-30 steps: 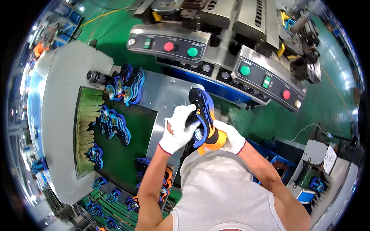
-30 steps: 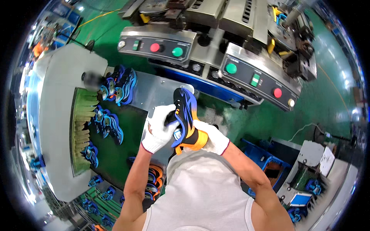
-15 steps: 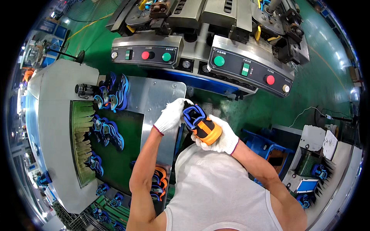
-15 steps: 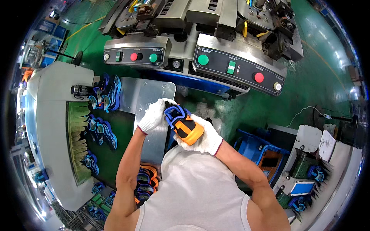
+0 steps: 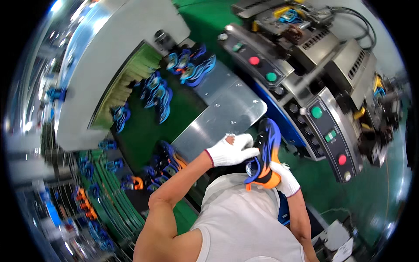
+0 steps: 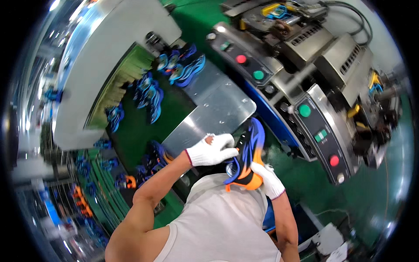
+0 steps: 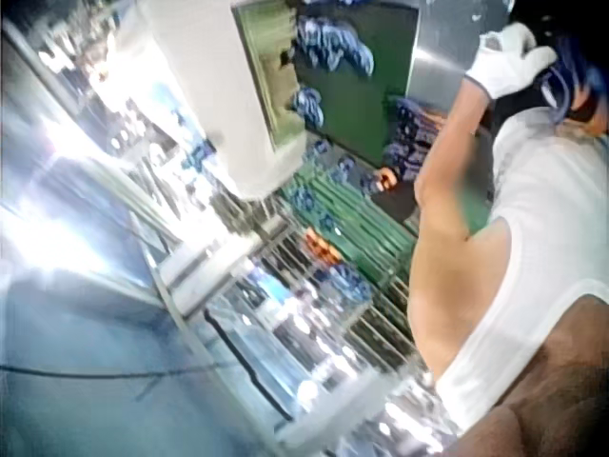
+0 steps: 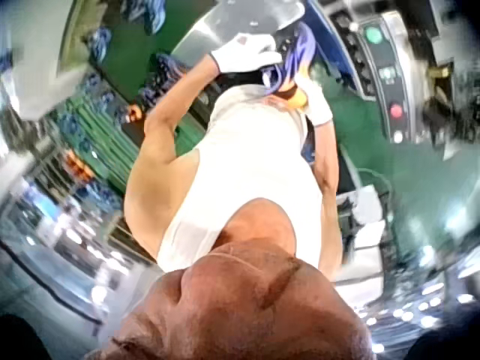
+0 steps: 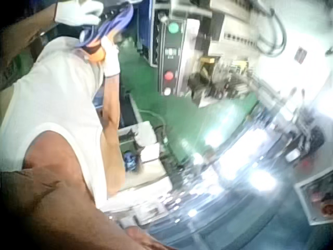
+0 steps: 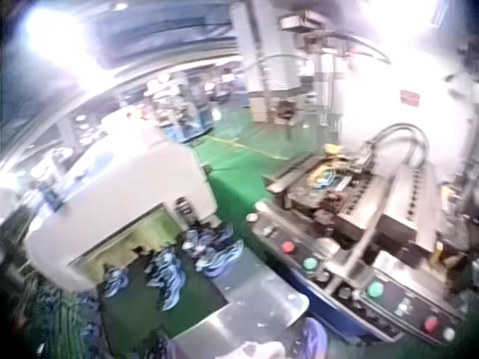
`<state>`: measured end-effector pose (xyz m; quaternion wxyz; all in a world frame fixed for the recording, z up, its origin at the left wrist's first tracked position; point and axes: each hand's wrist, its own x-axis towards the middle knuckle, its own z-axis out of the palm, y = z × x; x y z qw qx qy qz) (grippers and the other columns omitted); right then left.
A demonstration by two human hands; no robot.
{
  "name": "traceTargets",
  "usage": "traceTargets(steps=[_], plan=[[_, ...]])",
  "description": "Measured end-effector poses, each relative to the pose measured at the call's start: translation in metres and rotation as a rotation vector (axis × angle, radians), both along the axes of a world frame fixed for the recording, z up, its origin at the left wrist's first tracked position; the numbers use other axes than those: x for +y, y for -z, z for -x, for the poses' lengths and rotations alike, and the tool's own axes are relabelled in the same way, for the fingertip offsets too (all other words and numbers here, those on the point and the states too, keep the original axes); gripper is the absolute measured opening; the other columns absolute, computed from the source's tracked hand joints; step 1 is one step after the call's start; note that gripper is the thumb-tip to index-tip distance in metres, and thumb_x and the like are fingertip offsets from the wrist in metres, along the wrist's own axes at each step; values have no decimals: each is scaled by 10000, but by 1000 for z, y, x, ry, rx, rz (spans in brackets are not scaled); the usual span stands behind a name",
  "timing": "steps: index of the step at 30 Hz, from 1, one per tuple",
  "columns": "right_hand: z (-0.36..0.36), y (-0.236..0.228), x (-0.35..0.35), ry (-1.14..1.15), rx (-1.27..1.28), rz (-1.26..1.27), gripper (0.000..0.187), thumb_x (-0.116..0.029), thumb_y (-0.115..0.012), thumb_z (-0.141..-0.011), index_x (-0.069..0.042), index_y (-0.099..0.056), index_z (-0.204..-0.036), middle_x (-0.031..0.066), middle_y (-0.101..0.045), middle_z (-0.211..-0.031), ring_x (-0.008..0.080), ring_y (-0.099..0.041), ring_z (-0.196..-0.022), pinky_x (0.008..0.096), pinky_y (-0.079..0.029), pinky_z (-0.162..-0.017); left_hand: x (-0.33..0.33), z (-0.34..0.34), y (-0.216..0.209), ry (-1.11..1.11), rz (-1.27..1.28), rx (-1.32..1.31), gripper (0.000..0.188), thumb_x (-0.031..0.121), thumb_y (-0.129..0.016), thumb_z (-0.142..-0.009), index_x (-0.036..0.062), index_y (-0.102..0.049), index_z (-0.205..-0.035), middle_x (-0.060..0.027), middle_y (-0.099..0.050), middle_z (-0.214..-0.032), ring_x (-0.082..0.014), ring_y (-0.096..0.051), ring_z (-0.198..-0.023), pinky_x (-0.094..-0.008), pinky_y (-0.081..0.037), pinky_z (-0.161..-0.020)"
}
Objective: The person picks up shoes from a conveyor belt, places them into a lasting or shaping machine, operates the machine using control buttons, and then moves the shoes back to the conveyor or a collection area.
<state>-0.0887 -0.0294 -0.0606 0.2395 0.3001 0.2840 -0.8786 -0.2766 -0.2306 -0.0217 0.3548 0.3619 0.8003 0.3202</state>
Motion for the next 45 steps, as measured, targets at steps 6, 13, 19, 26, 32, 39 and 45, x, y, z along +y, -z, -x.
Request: traceTargets(steps=[6,13,19,26,32,39,45], plan=[[1,-9,9,-263,37,-166,481,-165,-676,-965,-5,-537,-1397,83,-674,-1236,183,-664,-1102,352,-541,-965,-54,-61,20,-95,-138,80,351,383,-589,-995,35,-639,-979,-174,-612,-885,-351,-632,-830,-431,-501,-712],[35,-30,-10,-341,-12,-236,488,-171,-686,-936,24,-552,-1363,116,-702,-1188,234,-720,-1007,377,-586,-912,-99,-65,29,-201,-321,93,381,416,-593,-1000,42,-601,-1073,-163,-594,-974,-370,-640,-848,-442,-511,-716],[80,-46,-31,-395,-7,-307,474,-109,-662,-937,6,-541,-1380,104,-693,-1209,233,-699,-1051,386,-570,-934,-139,-6,26,-69,-428,-111,389,403,-607,-975,17,-656,-985,-180,-621,-879,-336,-633,-829,-435,-502,-733],[153,-102,-60,-734,80,-560,781,-297,-811,-782,58,-508,-1408,100,-682,-1221,205,-670,-1084,342,-526,-983,-211,20,31,-260,-621,55,228,274,-649,-964,58,-660,-894,-115,-599,-784,-280,-599,-686,-358,-451,-622],[172,-67,-48,-243,-48,-488,422,-331,-504,-1062,-37,-583,-1354,129,-712,-1232,280,-727,-1031,435,-603,-908,-270,39,44,-521,-468,14,368,317,-711,-930,35,-664,-1161,-140,-652,-1025,-279,-673,-902,-369,-537,-798],[163,-40,-85,-513,-82,-268,405,-279,-664,-977,28,-631,-1238,153,-732,-1134,283,-738,-978,435,-606,-910,-153,-22,46,-615,-446,228,654,284,-783,-829,26,-498,-1358,-184,-619,-1104,-397,-651,-987,-474,-533,-855],[139,-37,-32,-633,-98,-351,361,-226,-684,-971,21,-624,-1228,98,-723,-1081,228,-725,-948,389,-590,-870,-109,-55,47,-511,-202,524,351,313,-662,-873,29,-603,-1070,-174,-639,-886,-355,-681,-784,-448,-545,-668]])
